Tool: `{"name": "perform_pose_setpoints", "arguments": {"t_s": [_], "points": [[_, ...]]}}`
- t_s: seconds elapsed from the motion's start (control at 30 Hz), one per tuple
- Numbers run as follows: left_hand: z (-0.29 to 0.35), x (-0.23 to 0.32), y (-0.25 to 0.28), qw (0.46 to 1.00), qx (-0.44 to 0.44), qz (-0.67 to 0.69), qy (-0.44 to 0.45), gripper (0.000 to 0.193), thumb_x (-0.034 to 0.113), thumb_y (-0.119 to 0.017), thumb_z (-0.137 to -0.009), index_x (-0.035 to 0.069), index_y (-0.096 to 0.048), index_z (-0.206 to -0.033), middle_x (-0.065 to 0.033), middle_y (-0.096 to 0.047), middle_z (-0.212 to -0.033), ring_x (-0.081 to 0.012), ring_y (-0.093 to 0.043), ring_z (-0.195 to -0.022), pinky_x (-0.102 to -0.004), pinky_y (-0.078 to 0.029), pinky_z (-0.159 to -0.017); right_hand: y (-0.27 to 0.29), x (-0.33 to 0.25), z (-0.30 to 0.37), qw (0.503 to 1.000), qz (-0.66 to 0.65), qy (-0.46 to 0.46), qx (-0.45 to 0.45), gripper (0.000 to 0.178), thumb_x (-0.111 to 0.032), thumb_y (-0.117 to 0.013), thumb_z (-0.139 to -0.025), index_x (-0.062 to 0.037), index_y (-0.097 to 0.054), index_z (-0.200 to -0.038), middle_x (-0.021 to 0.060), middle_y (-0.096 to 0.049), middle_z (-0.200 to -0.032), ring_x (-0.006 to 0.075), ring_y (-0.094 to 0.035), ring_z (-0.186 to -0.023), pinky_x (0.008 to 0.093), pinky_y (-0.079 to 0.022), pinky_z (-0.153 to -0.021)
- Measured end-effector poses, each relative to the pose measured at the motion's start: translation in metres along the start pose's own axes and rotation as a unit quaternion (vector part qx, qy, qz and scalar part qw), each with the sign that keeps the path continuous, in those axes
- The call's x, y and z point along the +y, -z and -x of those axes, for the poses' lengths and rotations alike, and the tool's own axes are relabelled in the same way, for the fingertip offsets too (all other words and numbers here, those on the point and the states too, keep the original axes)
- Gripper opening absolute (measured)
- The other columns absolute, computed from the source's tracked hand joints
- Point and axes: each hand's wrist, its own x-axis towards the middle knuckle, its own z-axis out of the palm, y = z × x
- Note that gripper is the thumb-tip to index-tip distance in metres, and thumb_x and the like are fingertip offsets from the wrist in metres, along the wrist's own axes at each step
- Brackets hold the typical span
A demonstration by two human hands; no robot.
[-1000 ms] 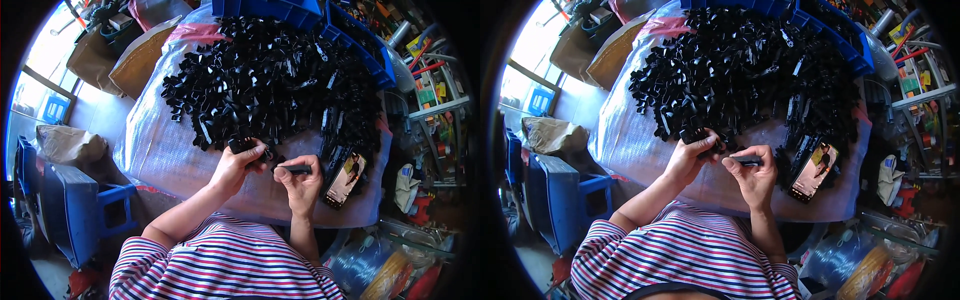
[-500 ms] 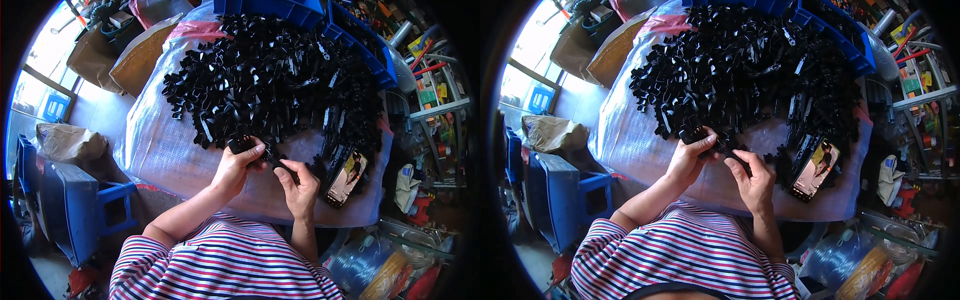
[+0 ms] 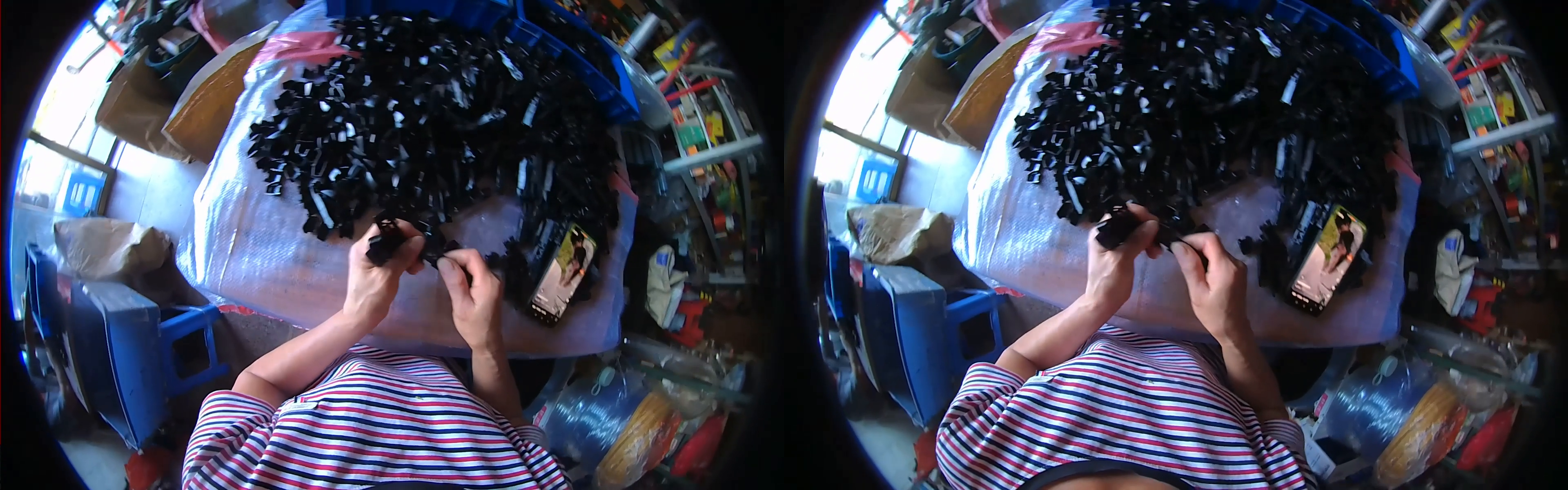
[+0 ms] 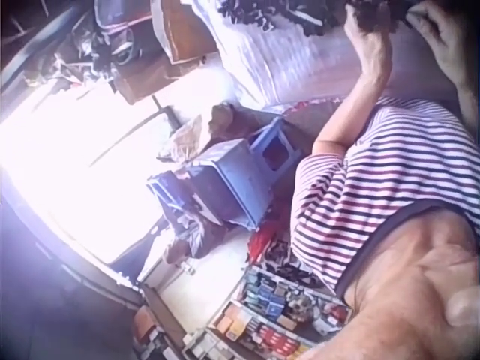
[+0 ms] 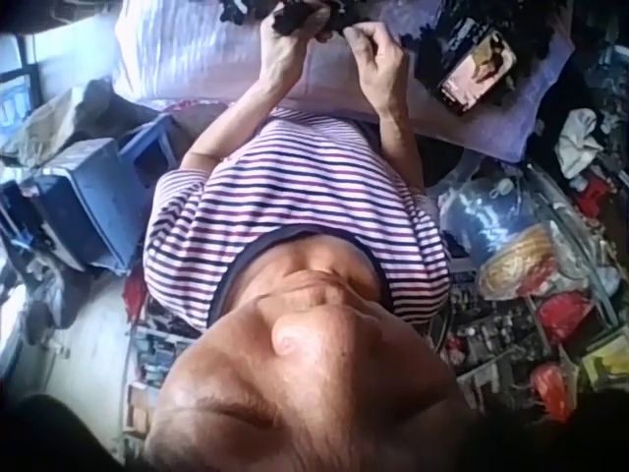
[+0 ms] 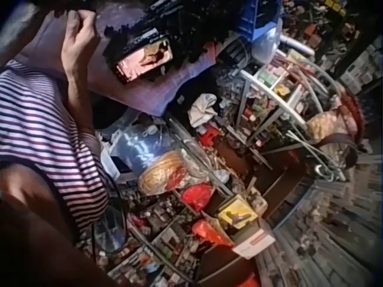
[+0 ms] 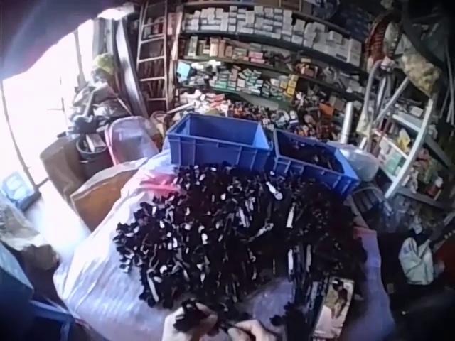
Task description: Assembling small black plastic components by hand at a workbench.
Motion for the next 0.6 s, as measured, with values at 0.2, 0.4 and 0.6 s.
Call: {"name": "perform_pose_setpoints", "arguments": {"t_s": [0.2, 0.4, 0.6], "points": [[0.005, -0.006, 0.003, 0.995, 0.073, -0.012, -0.06, 0.007, 0.003, -0.062, -0.081, 0.002, -0.057, -0.087, -0.001, -0.056, -0.068, -0.0059, -0.05, -0.054, -0.0193, -0.039, -0.048, -0.031, 0.003, 0.0, 0.996, -0.078, -0.027, 0.019, 0.013, -0.014, -0.055, -0.089, -0.0015, -0.053, -0.086, 0.0062, -0.056, -0.066, 0.0099, -0.052, -0.059, 0.0254, -0.041, -0.053], [-0.005, 0.015, 0.003, 0.999, 0.019, -0.006, -0.025, 0.008, 0.008, -0.059, -0.083, 0.001, -0.057, -0.087, -0.0038, -0.057, -0.069, -0.0092, -0.051, -0.056, -0.0216, -0.041, -0.052, -0.027, -0.005, -0.003, 0.989, -0.062, 0.082, 0.108, 0.015, -0.013, -0.051, -0.091, -0.0012, -0.054, -0.1, 0.0085, -0.059, -0.078, 0.0169, -0.057, -0.065, 0.0263, -0.045, -0.059], [0.003, 0.01, 0.001, 0.983, -0.067, 0.116, 0.122, 0.026, 0.024, -0.057, -0.085, 0.003, -0.052, -0.1, -0.0059, -0.058, -0.088, -0.0122, -0.055, -0.071, -0.0238, -0.045, -0.059, -0.022, -0.006, -0.003, 0.99, -0.008, 0.128, 0.063, 0.03, -0.011, -0.053, -0.087, 0.0, -0.049, -0.115, 0.0149, -0.051, -0.102, 0.0272, -0.053, -0.089, 0.0321, -0.043, -0.077]]}}
